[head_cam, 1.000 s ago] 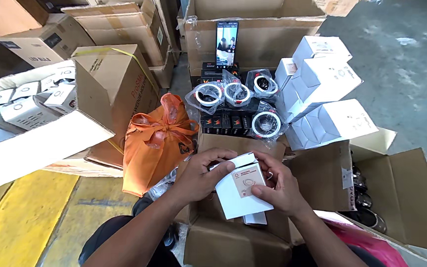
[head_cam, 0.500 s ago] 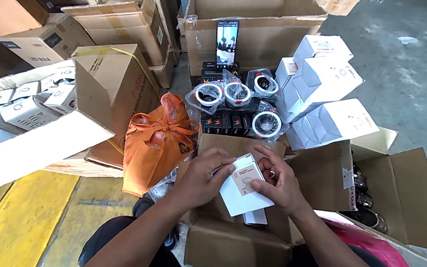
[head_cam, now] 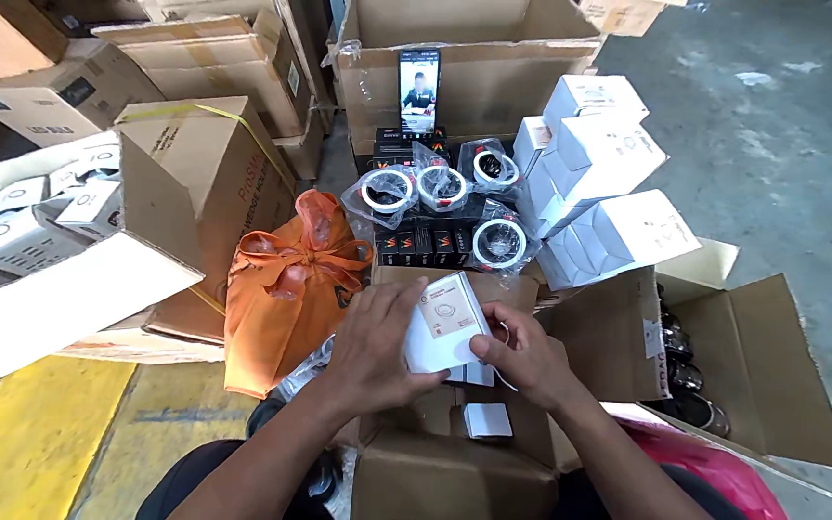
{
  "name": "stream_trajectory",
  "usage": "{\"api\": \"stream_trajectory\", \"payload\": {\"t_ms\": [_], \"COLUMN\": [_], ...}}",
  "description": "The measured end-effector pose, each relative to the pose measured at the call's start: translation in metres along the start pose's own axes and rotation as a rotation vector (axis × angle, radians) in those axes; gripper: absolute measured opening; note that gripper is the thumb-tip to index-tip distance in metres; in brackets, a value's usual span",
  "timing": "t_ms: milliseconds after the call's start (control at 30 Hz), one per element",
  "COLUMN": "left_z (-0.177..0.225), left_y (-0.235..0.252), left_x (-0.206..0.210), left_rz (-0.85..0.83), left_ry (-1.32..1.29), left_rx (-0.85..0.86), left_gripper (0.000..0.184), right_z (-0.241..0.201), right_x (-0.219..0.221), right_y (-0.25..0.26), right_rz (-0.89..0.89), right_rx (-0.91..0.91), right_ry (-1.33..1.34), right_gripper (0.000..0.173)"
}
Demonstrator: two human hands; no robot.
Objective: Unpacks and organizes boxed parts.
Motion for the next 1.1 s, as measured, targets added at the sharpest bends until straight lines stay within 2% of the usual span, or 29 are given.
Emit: {"api": "stream_trajectory", "payload": {"t_ms": [100,167,200,267,333,400,467,567,667,733,833,900,967,1033,1100], "left_z": [0.006,0.004,0.000,-0.012,-0.022,-0.027,-0.024,-0.013,-0.005,-0.005,-0.007,-0.008,-0.008,-0.006,-0.006], "left_y": [-0.004,-0.005,-0.004,-0.001,0.002,0.003,0.002,0.000,-0.002,-0.003,-0.005,-0.007,-0.009,-0.013,-0.016], "left_x": [-0.001,-0.003,-0.005,-0.009,-0.007,0.001,0.013,0.025,0.029,0.028,0.026,0.027,0.030,0.038,0.050], "left_rz": [0.048,0.036,0.028,0.056,0.067,0.026,-0.044,-0.124,-0.148,-0.144,-0.142,-0.154,-0.180,-0.240,-0.334], "left_ry": [-0.060,-0.184,-0.235,-0.273,-0.260,-0.264,-0.279,-0.289,-0.272,-0.269,-0.258,-0.217,-0.163,-0.076,0.011], "left_rx": [0.093,0.071,0.041,-0.021,-0.067,-0.100,-0.095,-0.026,0.025,0.029,0.025,0.033,0.053,0.091,0.114], "left_gripper": [0.103,0.110,0.113,0.111,0.101,0.089,0.076,0.066,0.063,0.062,0.061,0.060,0.059,0.057,0.055], "right_z": [-0.004,-0.011,-0.016,-0.030,-0.040,-0.042,-0.041,-0.032,-0.024,-0.020,-0.022,-0.025,-0.030,-0.033,-0.034], "right_x": [-0.001,-0.013,-0.024,-0.055,-0.093,-0.132,-0.165,-0.193,-0.201,-0.199,-0.194,-0.193,-0.192,-0.191,-0.187], "right_y": [-0.006,-0.012,-0.015,-0.025,-0.038,-0.051,-0.059,-0.063,-0.056,-0.049,-0.045,-0.048,-0.050,-0.052,-0.054], "right_rz": [-0.080,-0.011,0.063,0.237,0.426,0.622,0.810,0.966,1.000,0.961,0.908,0.931,0.941,0.954,0.966], "right_rx": [0.035,-0.011,-0.061,-0.203,-0.358,-0.427,-0.385,-0.227,-0.088,-0.012,0.029,0.025,-0.023,-0.054,-0.062], "right_ry": [0.039,0.081,0.118,0.192,0.249,0.286,0.294,0.296,0.333,0.328,0.233,0.188,0.162,0.136,0.098], "right_gripper": [0.079,0.088,0.091,0.079,0.060,0.052,0.046,0.051,0.061,0.068,0.067,0.057,0.040,0.025,0.019]}}
Point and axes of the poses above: each hand's wrist, its own y-axis towards the middle knuckle, its own x-axis out of the palm, z = x × y, the point moved 10 cm from there along y, towards the middle knuckle, and after that the axes turned 4 degrees about y, right-handed, at the moved point
